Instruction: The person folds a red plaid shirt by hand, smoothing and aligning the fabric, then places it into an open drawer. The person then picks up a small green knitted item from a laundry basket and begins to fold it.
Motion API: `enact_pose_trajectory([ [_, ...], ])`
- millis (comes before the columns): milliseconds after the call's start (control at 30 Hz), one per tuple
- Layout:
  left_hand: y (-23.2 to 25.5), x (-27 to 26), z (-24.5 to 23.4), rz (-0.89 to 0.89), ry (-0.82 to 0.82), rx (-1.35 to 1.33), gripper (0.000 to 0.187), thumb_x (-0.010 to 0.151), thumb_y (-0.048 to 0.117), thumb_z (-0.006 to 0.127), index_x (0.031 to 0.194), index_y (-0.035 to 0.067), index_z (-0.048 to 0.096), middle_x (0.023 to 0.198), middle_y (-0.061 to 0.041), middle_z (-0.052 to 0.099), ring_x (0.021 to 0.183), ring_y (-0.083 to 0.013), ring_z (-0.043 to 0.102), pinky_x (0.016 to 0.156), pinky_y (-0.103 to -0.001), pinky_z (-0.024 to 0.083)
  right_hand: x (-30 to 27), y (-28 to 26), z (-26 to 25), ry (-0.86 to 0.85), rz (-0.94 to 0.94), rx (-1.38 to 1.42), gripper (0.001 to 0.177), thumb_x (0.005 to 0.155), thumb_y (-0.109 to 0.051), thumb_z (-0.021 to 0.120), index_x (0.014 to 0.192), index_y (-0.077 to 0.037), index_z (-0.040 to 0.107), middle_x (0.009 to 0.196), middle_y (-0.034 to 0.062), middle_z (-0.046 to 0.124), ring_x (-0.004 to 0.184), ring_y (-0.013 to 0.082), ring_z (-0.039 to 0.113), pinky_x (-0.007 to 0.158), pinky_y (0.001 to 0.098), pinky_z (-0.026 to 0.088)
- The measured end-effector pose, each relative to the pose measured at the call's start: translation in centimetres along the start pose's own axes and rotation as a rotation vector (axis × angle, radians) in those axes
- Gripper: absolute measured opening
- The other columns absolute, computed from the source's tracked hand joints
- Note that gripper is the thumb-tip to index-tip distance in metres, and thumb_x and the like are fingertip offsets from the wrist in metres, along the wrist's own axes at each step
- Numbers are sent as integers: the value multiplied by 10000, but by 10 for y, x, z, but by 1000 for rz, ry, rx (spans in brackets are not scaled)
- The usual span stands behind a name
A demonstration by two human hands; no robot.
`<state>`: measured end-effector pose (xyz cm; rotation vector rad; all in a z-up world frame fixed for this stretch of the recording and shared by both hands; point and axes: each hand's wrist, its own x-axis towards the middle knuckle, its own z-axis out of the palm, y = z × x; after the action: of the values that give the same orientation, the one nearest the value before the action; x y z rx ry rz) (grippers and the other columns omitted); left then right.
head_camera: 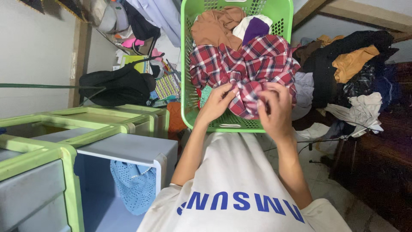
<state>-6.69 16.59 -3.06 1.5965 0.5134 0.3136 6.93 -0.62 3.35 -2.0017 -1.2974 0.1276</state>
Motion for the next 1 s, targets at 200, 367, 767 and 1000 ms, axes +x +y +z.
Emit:
enact_pose_trajectory([
  [200, -3, -8, -12, 123, -64, -18, 255, 1059, 178, 576, 1141, -53, 642, 1024, -111, 695, 890, -143, 614, 843, -316, 516, 20, -28, 6, -46, -108, -59, 169, 879, -119, 783, 1041, -89, 746, 1257, 115, 625, 1170, 316, 567, 1018, 424, 407],
  [367, -6, -13, -23, 125, -12, -16, 262, 1053, 186, 587, 1154, -46, 654, 1027, -109, 721, 908, -126, 626, 845, -297, 520, 16, -20, 19, -133, -31, 0, 220, 815, -116, 803, 989, -6, 725, 1079, 99, 663, 994, 285, 621, 904, 422, 433],
  [767, -20, -7, -38, 25, -4, -127, 234, 1080, 185, 581, 943, -3, 596, 810, 66, 503, 794, -39, 439, 704, -238, 410, 1, -18, 33, -16, -3, 256, 185, 925, 111, 551, 1060, 56, 666, 1193, 210, 578, 1053, 296, 637, 911, 360, 524],
  [1000, -24, -10, -36, 36, -118, -227, 129, 1002, 110, 634, 927, 6, 627, 826, 73, 546, 777, -18, 455, 678, -218, 402, 11, -29, 44, -86, -96, 64, 167, 842, 35, 648, 1002, 49, 689, 1281, 226, 597, 1135, 395, 602, 953, 463, 469],
])
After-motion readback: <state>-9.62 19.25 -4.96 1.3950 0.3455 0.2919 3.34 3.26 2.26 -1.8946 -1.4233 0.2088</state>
